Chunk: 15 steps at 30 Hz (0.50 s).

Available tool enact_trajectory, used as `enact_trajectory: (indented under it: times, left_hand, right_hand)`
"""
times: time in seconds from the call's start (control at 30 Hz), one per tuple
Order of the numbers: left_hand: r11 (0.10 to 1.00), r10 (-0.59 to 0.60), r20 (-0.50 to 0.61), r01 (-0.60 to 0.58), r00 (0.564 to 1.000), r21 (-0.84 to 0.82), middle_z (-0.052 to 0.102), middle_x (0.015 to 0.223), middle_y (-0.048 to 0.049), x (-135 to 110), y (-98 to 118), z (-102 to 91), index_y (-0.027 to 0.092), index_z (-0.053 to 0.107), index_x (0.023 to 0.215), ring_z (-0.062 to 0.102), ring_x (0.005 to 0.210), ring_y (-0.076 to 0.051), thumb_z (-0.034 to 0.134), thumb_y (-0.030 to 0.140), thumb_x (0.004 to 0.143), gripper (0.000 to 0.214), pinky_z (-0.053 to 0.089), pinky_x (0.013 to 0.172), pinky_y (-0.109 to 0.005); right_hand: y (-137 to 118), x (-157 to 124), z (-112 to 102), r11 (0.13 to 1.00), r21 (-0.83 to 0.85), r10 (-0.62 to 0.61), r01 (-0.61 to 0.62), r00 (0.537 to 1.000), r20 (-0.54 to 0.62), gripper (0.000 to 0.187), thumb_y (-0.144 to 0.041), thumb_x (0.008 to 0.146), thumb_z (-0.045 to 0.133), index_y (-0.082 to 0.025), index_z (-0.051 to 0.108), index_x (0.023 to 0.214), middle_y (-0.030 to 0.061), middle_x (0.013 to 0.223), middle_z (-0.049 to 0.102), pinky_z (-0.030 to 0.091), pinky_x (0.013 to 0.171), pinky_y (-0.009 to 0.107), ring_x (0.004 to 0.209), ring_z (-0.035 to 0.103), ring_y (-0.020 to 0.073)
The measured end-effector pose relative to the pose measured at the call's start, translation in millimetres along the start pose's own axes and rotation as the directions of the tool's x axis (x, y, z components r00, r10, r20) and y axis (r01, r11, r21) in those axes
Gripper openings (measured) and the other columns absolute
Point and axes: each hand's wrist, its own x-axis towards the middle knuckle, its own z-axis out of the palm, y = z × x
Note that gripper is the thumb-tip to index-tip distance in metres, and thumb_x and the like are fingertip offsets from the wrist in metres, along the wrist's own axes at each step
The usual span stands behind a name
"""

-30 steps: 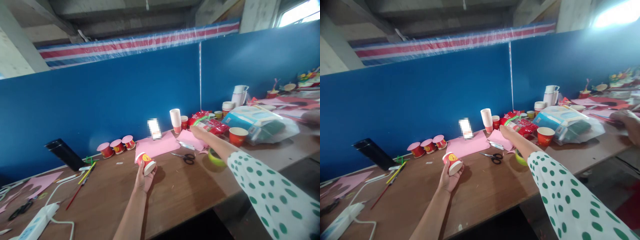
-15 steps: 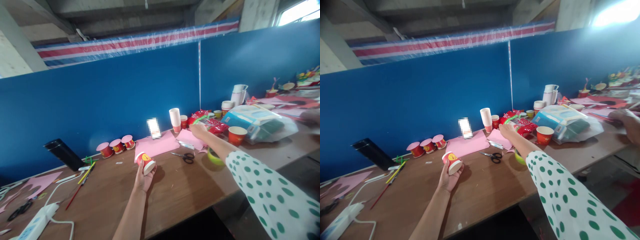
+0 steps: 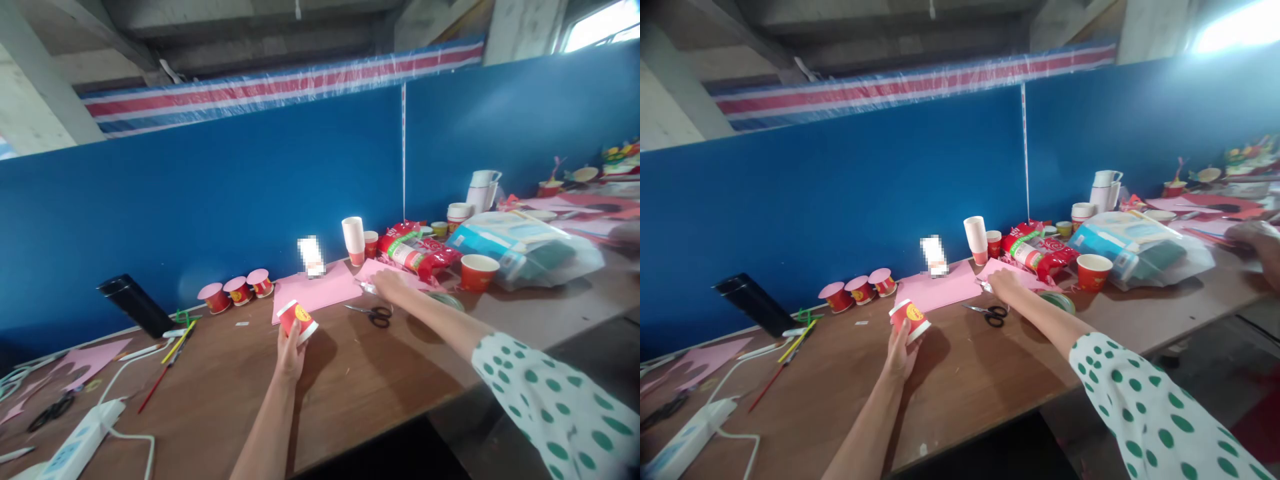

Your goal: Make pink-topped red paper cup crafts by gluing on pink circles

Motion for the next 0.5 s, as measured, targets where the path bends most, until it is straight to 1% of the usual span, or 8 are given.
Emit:
enact_trajectory:
  times: [0.07, 0.13, 0.27, 0.33, 0.43, 0.5]
  left_hand:
    - [0.977, 0.131, -0.014, -0.127, 0.991, 0.174, 0.065, 0.087, -0.0022, 1.1, -0.5, -0.7, 0.018, 0.059, 0.101, 0.062, 0.078, -0.014, 0.074, 0.036, 0.061, 0.046, 0.049, 0.075, -0.027]
    - [0.926, 0.201, -0.017, -0.185, 0.979, 0.329, 0.065, 0.089, -0.0034, 3.4, -0.8, -2.7, 0.016, 0.06, 0.099, 0.062, 0.08, -0.015, 0.076, 0.035, 0.058, 0.048, 0.049, 0.076, -0.027]
    - [0.83, 0.174, 0.001, -0.147, 0.985, 0.538, 0.066, 0.089, -0.0062, 7.4, -2.3, -6.9, 0.015, 0.059, 0.099, 0.063, 0.078, -0.018, 0.074, 0.037, 0.059, 0.048, 0.05, 0.072, -0.03]
    - [0.774, 0.169, 0.046, -0.161, 0.985, 0.612, 0.067, 0.09, -0.0075, 7.2, -3.4, -7.2, 0.015, 0.059, 0.098, 0.063, 0.078, -0.019, 0.073, 0.037, 0.06, 0.047, 0.049, 0.073, -0.031]
    - [0.71, 0.207, 0.093, -0.215, 0.974, 0.671, 0.066, 0.095, -0.0086, 4.8, -5.1, -5.9, 0.016, 0.059, 0.101, 0.062, 0.084, -0.021, 0.074, 0.033, 0.058, 0.049, 0.047, 0.079, -0.034]
    - [0.722, 0.23, 0.076, -0.222, 0.97, 0.655, 0.066, 0.097, -0.0081, 3.2, -6.2, -4.8, 0.018, 0.06, 0.103, 0.061, 0.089, -0.022, 0.076, 0.028, 0.056, 0.051, 0.045, 0.083, -0.035]
  right_hand:
    - [-5.0, -4.5, 5.6, 0.999, -0.006, 0.043, -0.043, 0.999, 0.012, 0.028, -0.027, 0.085, 0.051, -0.013, 0.063, 0.106, 0.0168, 0.1, 0.066, 0.044, 0.076, 0.035, 0.094, 0.061, 0.0289]
    - [-5.9, -7.5, 8.8, 0.997, -0.009, 0.075, -0.075, 0.997, 0.025, 0.027, -0.024, 0.083, 0.053, -0.013, 0.063, 0.106, 0.0165, 0.099, 0.066, 0.044, 0.074, 0.035, 0.093, 0.061, 0.0288]
    - [-3.7, -12.6, 9.2, 0.997, 0.007, 0.081, -0.081, 0.996, 0.026, 0.026, -0.024, 0.083, 0.051, -0.014, 0.063, 0.104, 0.0158, 0.101, 0.065, 0.043, 0.076, 0.034, 0.095, 0.06, 0.0275]
    - [-3.9, -15.5, 8.9, 0.997, 0.019, 0.07, -0.07, 0.998, 0.006, 0.028, -0.025, 0.085, 0.048, -0.014, 0.062, 0.106, 0.0154, 0.103, 0.064, 0.042, 0.077, 0.033, 0.097, 0.059, 0.0269]
    - [-8.5, -18.7, 10.7, 0.996, 0.077, 0.051, -0.045, 0.996, -0.076, 0.031, -0.029, 0.087, 0.044, -0.015, 0.057, 0.112, 0.0142, 0.107, 0.062, 0.041, 0.078, 0.032, 0.099, 0.058, 0.0257]
    - [-15.9, -20.0, 12.9, 0.981, 0.195, 0.037, -0.006, 0.987, -0.153, 0.029, -0.029, 0.087, 0.045, -0.016, 0.056, 0.11, 0.0126, 0.106, 0.062, 0.04, 0.078, 0.03, 0.098, 0.058, 0.024]
